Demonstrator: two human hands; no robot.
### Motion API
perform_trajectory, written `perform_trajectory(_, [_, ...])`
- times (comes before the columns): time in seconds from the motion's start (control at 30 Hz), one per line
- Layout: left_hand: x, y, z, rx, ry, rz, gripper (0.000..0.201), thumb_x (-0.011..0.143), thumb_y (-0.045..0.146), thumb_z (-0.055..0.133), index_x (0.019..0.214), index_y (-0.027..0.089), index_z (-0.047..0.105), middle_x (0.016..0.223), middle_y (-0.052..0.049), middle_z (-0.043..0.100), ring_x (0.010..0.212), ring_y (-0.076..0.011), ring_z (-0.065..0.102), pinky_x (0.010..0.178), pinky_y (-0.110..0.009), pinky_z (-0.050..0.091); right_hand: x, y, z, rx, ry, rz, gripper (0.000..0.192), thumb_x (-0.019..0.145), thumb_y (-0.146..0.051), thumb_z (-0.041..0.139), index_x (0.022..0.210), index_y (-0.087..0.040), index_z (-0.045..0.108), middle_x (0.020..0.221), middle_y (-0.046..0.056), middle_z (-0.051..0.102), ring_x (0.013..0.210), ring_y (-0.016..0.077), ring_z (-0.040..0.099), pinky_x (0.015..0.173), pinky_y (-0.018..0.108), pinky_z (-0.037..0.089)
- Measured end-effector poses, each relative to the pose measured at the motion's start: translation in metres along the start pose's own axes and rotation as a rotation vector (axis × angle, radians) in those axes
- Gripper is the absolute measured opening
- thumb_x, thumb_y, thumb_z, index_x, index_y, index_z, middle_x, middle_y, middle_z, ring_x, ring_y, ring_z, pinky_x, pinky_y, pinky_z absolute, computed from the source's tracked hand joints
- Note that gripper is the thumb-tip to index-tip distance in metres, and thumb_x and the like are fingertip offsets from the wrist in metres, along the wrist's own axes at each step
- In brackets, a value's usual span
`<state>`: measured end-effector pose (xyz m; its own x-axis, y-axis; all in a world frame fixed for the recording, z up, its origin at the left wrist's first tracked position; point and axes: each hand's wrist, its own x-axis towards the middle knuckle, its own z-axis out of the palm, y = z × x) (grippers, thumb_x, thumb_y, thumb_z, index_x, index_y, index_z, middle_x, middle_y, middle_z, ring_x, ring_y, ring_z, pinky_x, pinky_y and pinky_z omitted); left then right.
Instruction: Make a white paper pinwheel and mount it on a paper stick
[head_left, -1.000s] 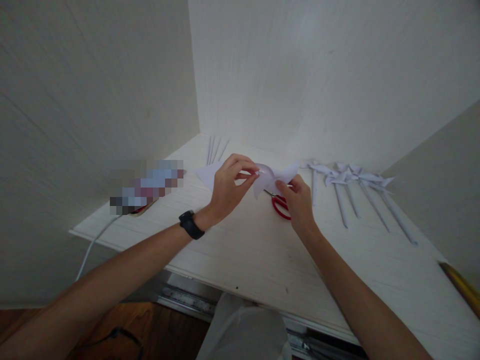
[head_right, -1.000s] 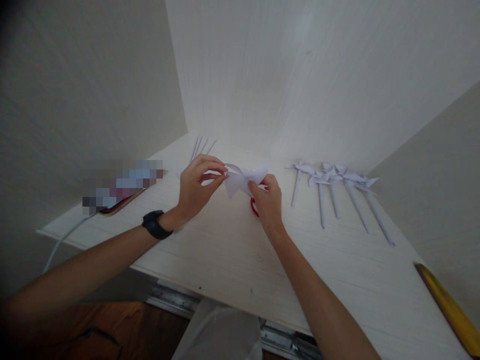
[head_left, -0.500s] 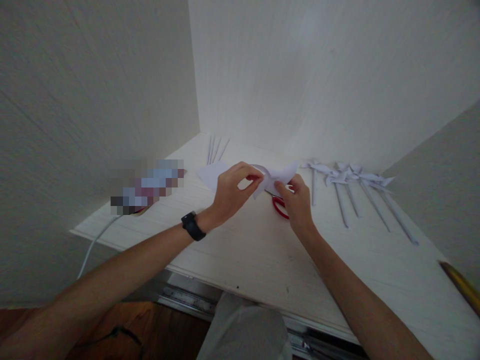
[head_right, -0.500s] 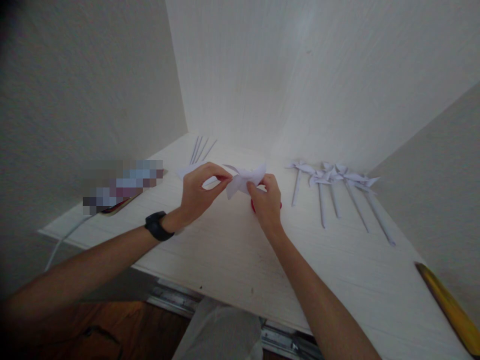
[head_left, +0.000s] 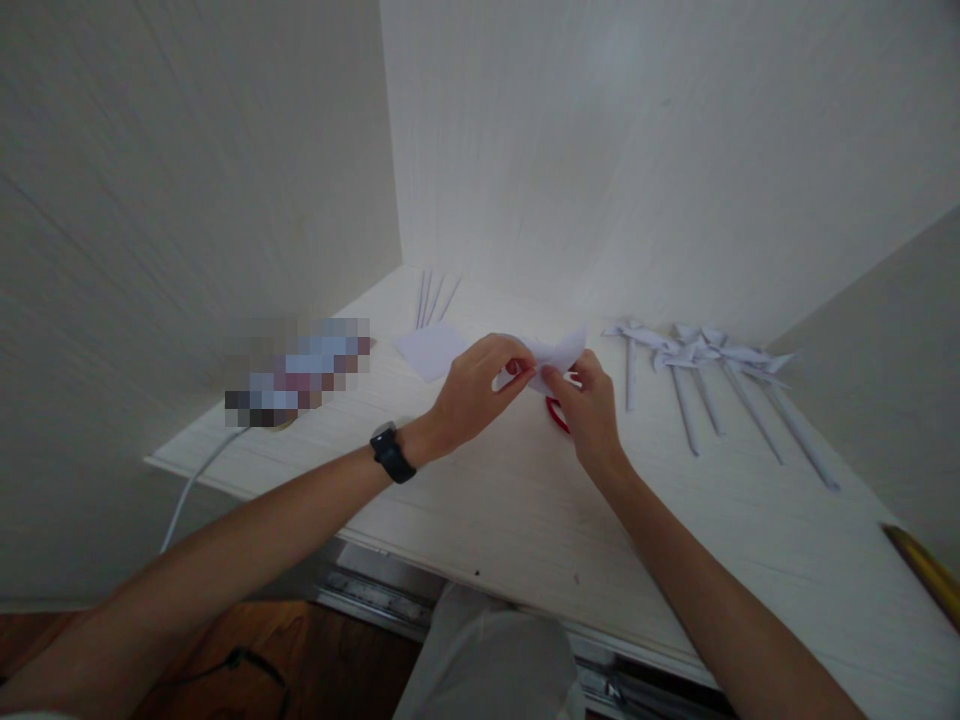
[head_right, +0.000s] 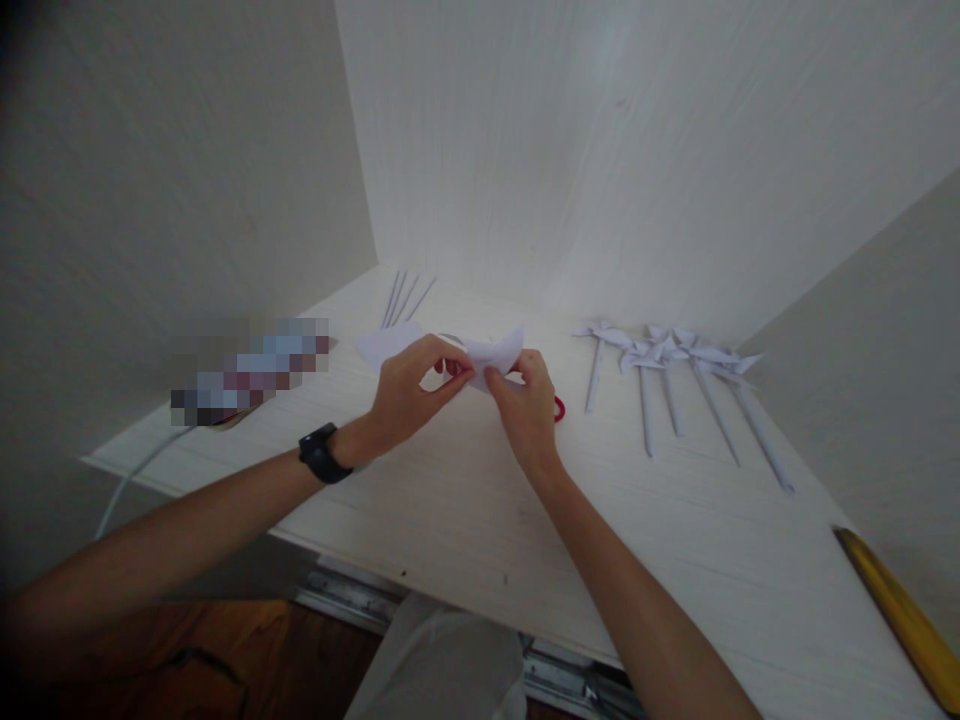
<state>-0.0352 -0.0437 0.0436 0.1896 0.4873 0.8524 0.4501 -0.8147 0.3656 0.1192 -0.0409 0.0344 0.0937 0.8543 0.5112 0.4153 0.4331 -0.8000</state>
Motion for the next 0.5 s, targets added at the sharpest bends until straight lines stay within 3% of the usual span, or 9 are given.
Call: perform_trajectory(0.5, [0.0024, 0.0022, -0.0031, 0.084, 0.021, -0.044, 0.011, 0.075, 0.028, 0.066, 0.079, 0.019, 0.06, 0.078, -0.001, 0.064, 0.081, -0.0145, 0.056, 0.078, -0.03, 0.041, -0.0052, 0.0029, 0.0043, 0.133, -0.073, 0.028, 0.026, 0.075, -0.036, 0.055, 0.097, -0.023, 0.063, 0.091, 0.004, 0.063, 0.087, 0.0201, 0.055, 0.077, 0.037, 0.043])
